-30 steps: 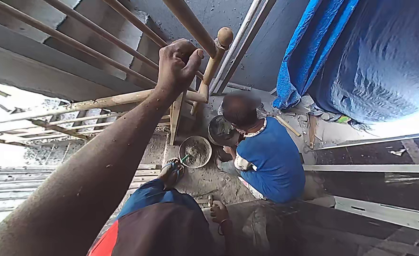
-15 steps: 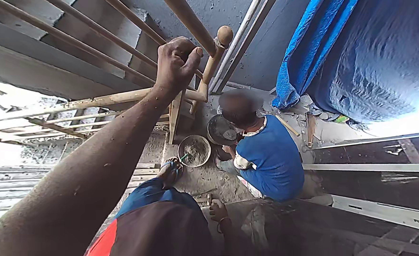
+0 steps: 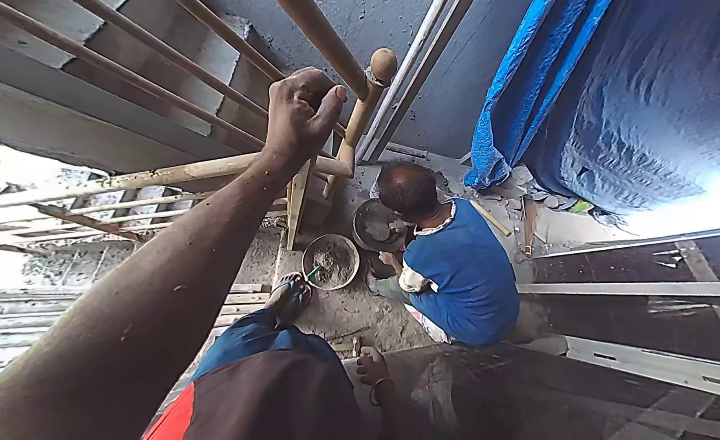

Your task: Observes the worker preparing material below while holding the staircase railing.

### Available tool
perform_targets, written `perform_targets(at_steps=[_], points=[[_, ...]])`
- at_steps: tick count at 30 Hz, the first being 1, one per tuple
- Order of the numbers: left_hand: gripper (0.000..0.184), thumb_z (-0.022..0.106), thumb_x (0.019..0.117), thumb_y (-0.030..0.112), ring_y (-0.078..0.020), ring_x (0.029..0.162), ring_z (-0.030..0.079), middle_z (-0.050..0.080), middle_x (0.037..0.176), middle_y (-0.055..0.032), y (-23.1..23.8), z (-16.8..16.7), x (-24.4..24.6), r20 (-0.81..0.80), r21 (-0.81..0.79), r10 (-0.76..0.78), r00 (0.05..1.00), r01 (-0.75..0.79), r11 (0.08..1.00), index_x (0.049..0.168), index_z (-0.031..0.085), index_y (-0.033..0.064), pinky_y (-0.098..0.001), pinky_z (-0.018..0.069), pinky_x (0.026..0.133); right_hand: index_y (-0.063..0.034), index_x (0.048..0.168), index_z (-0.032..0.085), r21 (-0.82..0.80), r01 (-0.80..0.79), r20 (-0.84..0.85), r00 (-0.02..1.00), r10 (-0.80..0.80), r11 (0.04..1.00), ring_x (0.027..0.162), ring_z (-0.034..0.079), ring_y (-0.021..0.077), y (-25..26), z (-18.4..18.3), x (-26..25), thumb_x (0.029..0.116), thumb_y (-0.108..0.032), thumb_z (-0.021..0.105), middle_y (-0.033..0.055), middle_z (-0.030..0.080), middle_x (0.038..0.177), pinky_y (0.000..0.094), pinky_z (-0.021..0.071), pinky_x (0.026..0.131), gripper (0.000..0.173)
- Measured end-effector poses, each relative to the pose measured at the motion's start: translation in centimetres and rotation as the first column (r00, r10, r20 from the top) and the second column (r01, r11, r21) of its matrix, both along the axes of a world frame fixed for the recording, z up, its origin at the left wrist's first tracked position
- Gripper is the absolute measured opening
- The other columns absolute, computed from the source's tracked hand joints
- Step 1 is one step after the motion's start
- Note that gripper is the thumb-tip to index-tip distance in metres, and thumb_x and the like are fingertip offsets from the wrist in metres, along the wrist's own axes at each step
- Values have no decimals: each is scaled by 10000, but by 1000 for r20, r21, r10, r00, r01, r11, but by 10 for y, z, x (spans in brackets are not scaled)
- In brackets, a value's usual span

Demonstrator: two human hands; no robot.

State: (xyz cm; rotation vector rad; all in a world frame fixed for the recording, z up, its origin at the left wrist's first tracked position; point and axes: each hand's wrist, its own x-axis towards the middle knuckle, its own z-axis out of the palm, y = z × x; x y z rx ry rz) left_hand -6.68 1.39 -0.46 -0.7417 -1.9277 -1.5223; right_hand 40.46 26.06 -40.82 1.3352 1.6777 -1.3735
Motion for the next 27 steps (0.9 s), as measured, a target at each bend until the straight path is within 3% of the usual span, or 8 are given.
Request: perform_targets(at_steps=[13, 27], points=[[283, 538, 1026, 269, -89, 688, 654, 672, 804, -23, -1, -2, 0, -20, 17, -19, 1000, 20, 1000, 876, 670, 69, -299, 561, 635, -85, 1444, 513, 8, -5, 11, 1000, 5, 1000, 986, 700, 334, 0, -2, -1, 1064, -238, 540, 196, 662, 1259, 508, 581, 797, 411], [295, 534, 1028, 284, -60, 673, 619, 657, 781, -3, -4, -1, 3, -15, 1, -5, 1000, 5, 1000, 889, 686, 72, -267, 523, 619, -88, 1464, 482, -1, 31, 5, 1000, -31, 1000, 968, 699, 331, 2, -8, 0, 1055, -253, 566, 202, 659, 1247, 498, 580, 779, 449]])
